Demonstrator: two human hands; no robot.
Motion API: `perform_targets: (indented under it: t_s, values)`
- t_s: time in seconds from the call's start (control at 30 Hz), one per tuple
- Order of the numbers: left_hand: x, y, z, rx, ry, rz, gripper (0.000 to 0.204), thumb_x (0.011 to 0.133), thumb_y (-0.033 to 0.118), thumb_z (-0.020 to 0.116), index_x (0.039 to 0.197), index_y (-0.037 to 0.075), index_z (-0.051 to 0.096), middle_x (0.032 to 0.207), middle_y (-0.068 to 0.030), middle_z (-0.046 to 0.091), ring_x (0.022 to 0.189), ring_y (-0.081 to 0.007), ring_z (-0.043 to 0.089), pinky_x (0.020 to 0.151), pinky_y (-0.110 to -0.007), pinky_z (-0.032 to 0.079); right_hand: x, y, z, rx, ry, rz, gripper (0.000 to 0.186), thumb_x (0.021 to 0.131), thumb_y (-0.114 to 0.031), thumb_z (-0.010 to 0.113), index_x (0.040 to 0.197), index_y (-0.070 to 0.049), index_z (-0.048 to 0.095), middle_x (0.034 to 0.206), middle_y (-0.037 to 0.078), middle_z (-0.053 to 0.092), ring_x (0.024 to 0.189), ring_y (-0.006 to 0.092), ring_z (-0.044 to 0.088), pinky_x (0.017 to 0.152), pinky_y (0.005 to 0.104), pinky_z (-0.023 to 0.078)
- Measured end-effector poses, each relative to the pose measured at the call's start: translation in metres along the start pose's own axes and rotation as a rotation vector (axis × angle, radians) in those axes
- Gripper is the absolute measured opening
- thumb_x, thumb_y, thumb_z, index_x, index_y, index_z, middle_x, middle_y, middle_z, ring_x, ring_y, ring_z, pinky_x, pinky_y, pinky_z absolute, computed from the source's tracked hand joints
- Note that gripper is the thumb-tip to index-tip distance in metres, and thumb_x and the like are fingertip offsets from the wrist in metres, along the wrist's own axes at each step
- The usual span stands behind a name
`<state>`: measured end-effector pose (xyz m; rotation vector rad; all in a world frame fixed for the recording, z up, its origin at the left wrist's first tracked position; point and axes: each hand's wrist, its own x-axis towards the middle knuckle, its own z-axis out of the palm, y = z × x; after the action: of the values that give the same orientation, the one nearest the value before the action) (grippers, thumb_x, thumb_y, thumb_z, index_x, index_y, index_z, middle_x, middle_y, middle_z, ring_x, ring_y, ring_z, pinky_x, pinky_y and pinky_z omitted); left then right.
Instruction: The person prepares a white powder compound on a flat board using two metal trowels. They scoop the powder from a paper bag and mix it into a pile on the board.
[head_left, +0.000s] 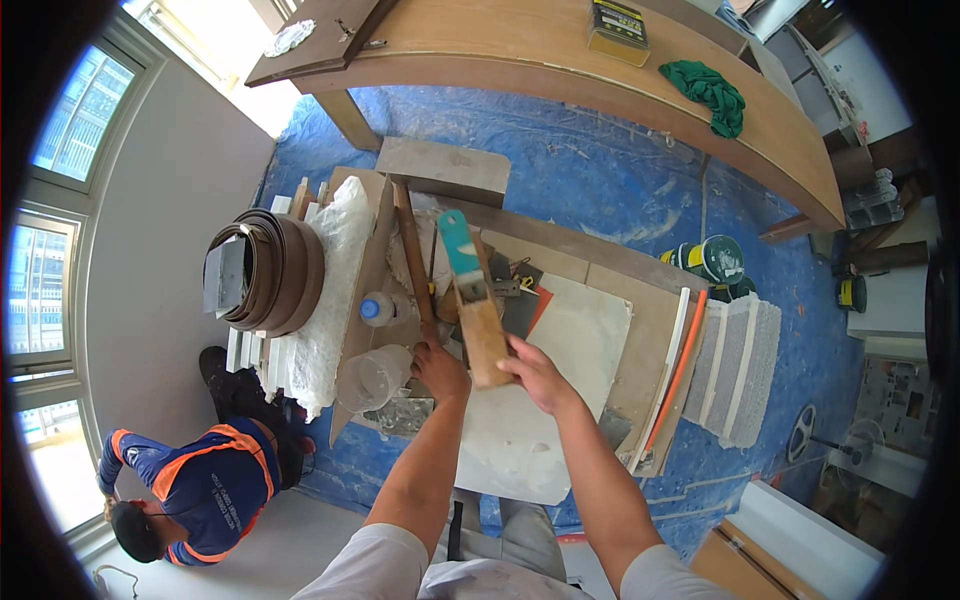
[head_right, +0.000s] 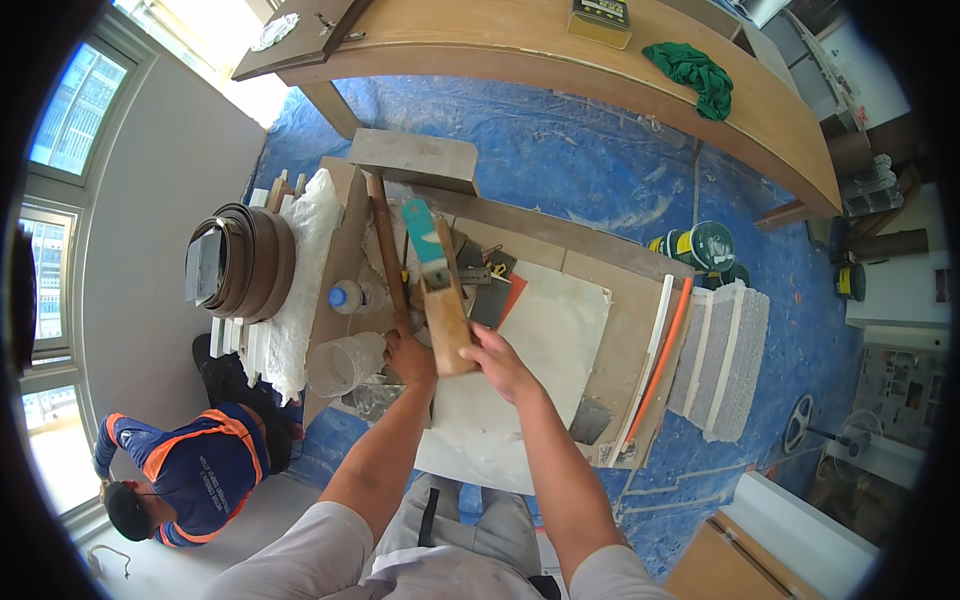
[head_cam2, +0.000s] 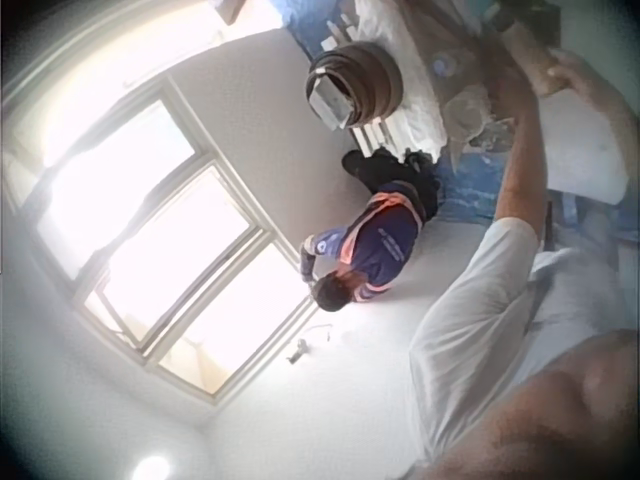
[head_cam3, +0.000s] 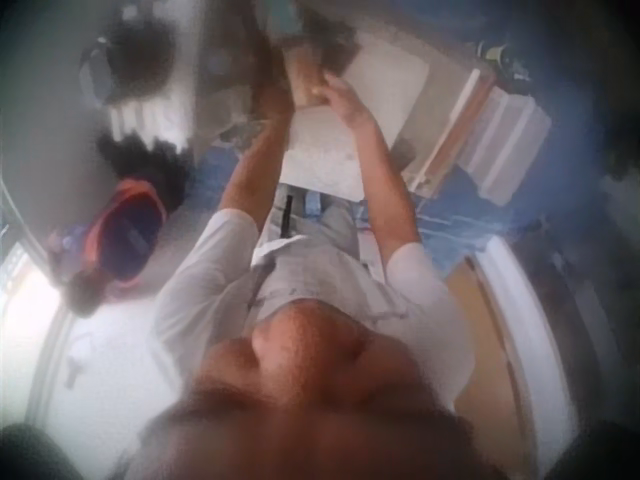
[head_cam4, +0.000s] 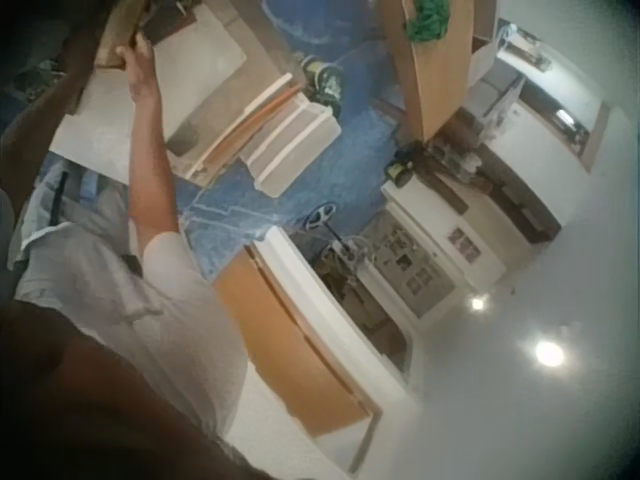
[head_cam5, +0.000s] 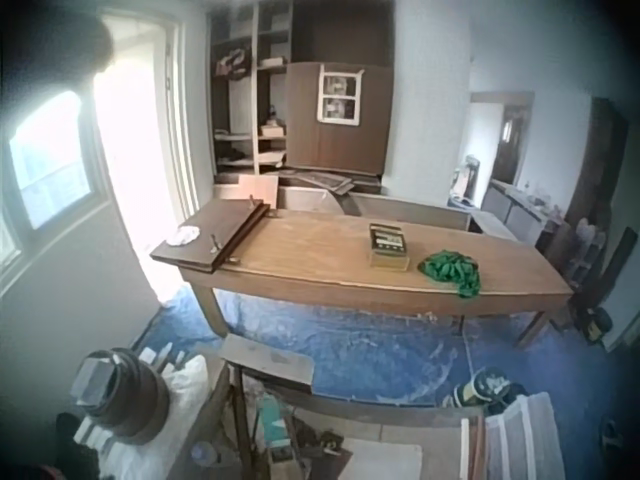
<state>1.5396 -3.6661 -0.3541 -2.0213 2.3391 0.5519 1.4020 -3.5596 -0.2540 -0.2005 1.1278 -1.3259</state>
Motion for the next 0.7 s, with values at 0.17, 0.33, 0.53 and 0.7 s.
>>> perform_targets:
  t_s: [0.17,0.33,0.53,0.7]
  values:
    - [-0.050,-0.016,-0.018,-0.208,-0.021,0.192,0.072,0.088,0.004,0.059,0.153,0.009,0.029,0.144,-0.0237,0.043,0.137,-0.0399,0.039,0.117,-0.056,0.023,0.072,0.023,0.022,0.070,0.049,0.034,0.059,0.094,-0.006,0.054,0.150,-0.009,0.039,0.134,0.005,0.057,0.114,0.0152,0.059,0.095,0.0328,0.050]
    - [-0.132,-0.091,-0.061,-0.257,-0.252,0.243,0.069,0.087,-0.003,0.057,0.151,0.009,0.035,0.151,-0.0225,0.039,0.139,-0.0408,0.036,0.116,-0.050,0.028,0.130,0.052,0.059,0.223,0.177,-0.008,0.057,0.091,0.000,0.052,0.146,-0.010,0.043,0.127,0.004,0.061,0.107,0.0156,0.062,0.084,0.0326,0.054]
    - [-0.188,-0.152,-0.098,-0.169,-0.495,0.273,0.069,0.087,-0.001,0.057,0.151,0.008,0.035,0.152,-0.0214,0.038,0.139,-0.0406,0.038,0.115,-0.050,0.031,0.123,0.026,0.095,-0.923,0.574,-0.115,0.052,0.091,-0.020,0.065,0.139,-0.005,0.052,0.105,0.025,0.069,0.099,0.0405,0.067,0.086,0.0418,0.053]
    - [-0.175,-0.135,-0.102,-0.308,-0.540,0.295,0.071,0.085,-0.003,0.058,0.151,0.006,0.034,0.146,-0.0226,0.044,0.134,-0.0380,0.045,0.111,-0.046,0.037,0.072,0.031,0.064,-0.908,0.614,-0.123,0.034,0.089,-0.020,0.068,0.121,-0.005,0.068,0.096,0.022,0.072,0.091,0.0378,0.070,0.081,0.0419,0.054]
